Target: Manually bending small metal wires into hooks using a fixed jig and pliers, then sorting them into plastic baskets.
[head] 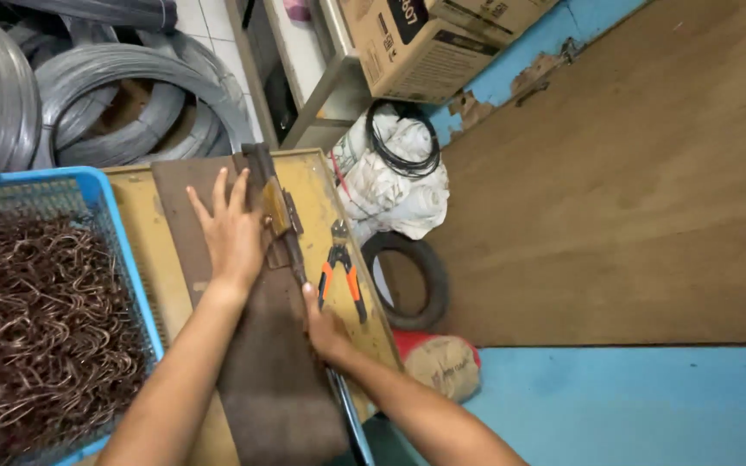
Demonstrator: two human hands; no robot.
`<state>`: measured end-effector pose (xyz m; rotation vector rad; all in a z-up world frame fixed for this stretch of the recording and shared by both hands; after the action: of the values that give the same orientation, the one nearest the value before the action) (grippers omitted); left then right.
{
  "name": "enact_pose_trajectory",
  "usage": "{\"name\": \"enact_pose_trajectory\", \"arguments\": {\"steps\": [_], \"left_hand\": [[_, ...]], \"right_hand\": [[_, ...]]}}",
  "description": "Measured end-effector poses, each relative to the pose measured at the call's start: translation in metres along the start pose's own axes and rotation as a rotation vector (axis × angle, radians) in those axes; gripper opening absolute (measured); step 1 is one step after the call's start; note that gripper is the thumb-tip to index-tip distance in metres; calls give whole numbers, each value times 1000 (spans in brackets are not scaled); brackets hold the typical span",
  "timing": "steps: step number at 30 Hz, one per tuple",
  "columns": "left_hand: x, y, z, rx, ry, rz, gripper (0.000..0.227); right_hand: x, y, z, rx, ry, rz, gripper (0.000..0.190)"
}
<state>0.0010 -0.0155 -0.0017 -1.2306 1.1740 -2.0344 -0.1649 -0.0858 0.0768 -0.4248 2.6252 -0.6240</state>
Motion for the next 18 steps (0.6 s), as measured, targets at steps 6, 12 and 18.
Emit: {"name": "enact_pose_trajectory", "arguments": {"steps": [6, 12, 18], "left_hand": [[3, -11, 5, 74, 1, 45, 19], [2, -14, 2, 8, -49, -20, 12], [2, -11, 3, 6, -136, -140, 4]], "right_hand": [[-2, 0, 3, 39, -71, 20, 110], [16, 0, 28, 28, -107, 21, 100], [25, 0, 28, 3, -115, 67, 101]]}}
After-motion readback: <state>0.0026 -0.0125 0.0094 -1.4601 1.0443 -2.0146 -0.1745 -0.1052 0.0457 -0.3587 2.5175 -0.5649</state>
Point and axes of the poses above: each hand's wrist, its own z-axis towards the middle knuckle, its own y-axis out of the palm, x = y × z, the point moved 1 cm from there along z, towards the middle knuckle, and after that the axes turned 10 degrees about -x, right-handed, at the moved point
